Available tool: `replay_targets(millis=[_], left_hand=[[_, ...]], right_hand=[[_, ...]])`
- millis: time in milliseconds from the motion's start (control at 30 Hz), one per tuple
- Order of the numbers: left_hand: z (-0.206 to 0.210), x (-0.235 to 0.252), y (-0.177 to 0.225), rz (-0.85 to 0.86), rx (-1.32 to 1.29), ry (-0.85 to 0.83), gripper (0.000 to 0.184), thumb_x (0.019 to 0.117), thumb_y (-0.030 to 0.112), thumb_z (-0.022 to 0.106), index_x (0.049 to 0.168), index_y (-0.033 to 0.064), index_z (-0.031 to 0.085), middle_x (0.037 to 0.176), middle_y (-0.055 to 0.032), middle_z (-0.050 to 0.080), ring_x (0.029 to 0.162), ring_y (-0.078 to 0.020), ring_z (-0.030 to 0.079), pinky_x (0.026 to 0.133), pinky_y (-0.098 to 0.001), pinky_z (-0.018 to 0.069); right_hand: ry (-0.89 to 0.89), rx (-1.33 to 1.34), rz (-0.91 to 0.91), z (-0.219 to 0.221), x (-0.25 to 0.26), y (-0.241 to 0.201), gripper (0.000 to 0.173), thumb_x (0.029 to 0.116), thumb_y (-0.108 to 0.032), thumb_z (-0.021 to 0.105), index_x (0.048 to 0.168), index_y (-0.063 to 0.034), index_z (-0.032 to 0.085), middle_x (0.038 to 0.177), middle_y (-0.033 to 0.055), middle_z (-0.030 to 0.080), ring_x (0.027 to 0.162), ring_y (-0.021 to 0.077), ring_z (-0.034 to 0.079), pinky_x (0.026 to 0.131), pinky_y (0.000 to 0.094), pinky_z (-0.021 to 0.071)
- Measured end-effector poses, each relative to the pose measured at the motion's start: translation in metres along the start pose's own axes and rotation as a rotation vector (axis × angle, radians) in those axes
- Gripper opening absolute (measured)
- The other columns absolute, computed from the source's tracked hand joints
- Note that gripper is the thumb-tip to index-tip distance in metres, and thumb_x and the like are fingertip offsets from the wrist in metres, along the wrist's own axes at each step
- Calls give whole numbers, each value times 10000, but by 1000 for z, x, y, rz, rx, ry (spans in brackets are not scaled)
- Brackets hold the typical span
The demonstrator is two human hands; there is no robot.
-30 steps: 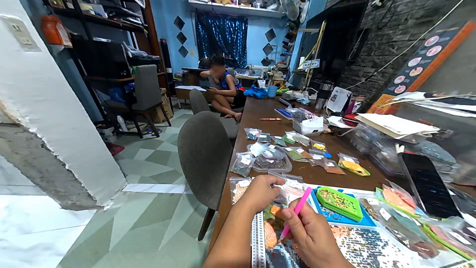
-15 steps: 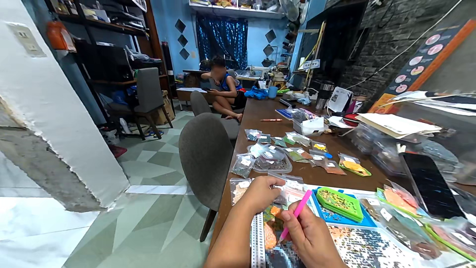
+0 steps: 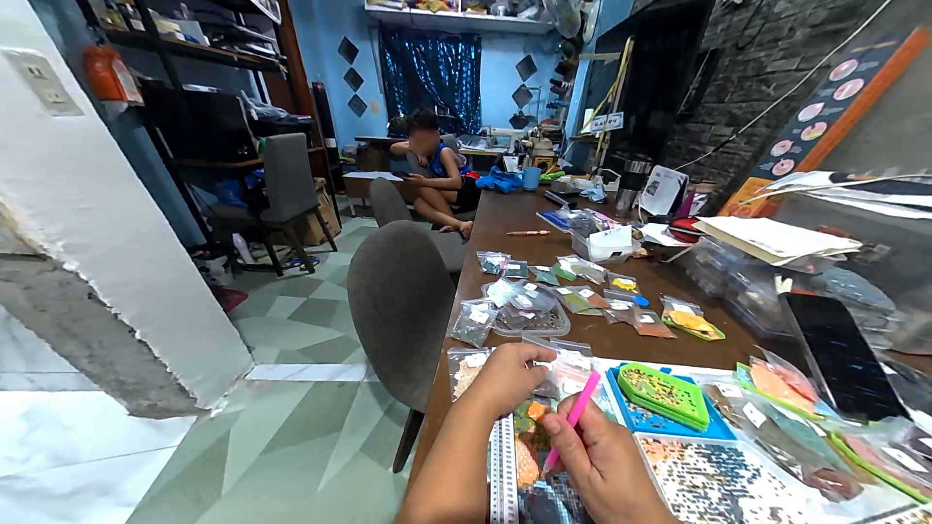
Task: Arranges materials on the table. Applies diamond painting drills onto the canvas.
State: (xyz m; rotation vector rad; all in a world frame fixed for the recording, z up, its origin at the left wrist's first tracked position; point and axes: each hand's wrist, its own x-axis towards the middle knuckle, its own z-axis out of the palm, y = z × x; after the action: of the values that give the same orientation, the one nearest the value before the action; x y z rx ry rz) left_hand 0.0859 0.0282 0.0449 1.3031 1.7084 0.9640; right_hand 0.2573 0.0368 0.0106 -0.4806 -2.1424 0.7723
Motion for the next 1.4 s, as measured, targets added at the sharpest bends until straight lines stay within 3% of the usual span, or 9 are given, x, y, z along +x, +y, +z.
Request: replay_targets(millis=[500, 767, 933, 1000, 1100, 1267, 1400], left_hand=[[0, 0, 0, 5, -10, 1, 272, 1045, 110, 546, 1283, 65, 669, 1144, -90, 667, 870, -101, 609, 795, -282, 505], [1, -1, 1, 2, -10, -4, 282, 1046, 110, 544, 1299, 59, 660, 1167, -114, 664, 918, -135, 623, 842, -319, 513], [1, -1, 0, 6, -19, -1, 275, 1043, 108, 546, 1286, 63, 667, 1149, -108, 668, 917, -129, 624, 842, -316, 511], [-2, -5, 0, 33, -11, -4, 284, 1042, 109, 546, 1295, 47, 660, 1219, -117, 670, 1019, -157, 647, 921, -353, 519], [2, -5, 2, 67, 10, 6, 277, 1040, 104, 548, 1286, 50, 664, 1236, -102, 667, 1015, -155, 650, 903, -353, 526], [0, -1, -1, 41, 45, 42, 266, 1036, 102, 566, 1275, 70, 677, 1254, -94, 671, 1072, -180, 649, 948, -397, 513], [1, 1, -6, 41, 25, 71, 249, 1024, 84, 581, 1246, 70, 691, 1221, -87, 684, 1021, -167, 651, 903, -385, 518]], right_hand=[[-11, -35, -16, 1, -1, 1, 464, 1067, -499, 447, 929, -72, 567, 603, -21, 542, 507, 38, 566, 472, 232, 494], [-15, -121, -112, 2, 0, 1, 447, 1076, -464, 441, 930, -60, 567, 578, 1, 531, 482, 62, 543, 454, 234, 460], [-18, -7, -26, -7, 7, -5, 433, 1066, -457, 475, 920, -64, 583, 598, -26, 548, 491, 26, 548, 459, 212, 479], [40, 100, 13, -27, 16, -18, 356, 1069, -392, 494, 906, -87, 577, 633, -65, 555, 523, -22, 547, 486, 167, 482], [90, 189, 59, -84, 20, -28, 273, 1075, -325, 493, 901, -132, 576, 674, -94, 606, 569, -41, 574, 531, 143, 497], [131, 74, 170, -168, -14, 12, 350, 1081, -376, 458, 879, -140, 618, 703, -117, 604, 606, -40, 574, 565, 154, 504], [235, -15, 147, -187, -57, 42, 391, 1082, -449, 454, 916, -133, 613, 719, -117, 592, 601, -44, 557, 549, 160, 492]])
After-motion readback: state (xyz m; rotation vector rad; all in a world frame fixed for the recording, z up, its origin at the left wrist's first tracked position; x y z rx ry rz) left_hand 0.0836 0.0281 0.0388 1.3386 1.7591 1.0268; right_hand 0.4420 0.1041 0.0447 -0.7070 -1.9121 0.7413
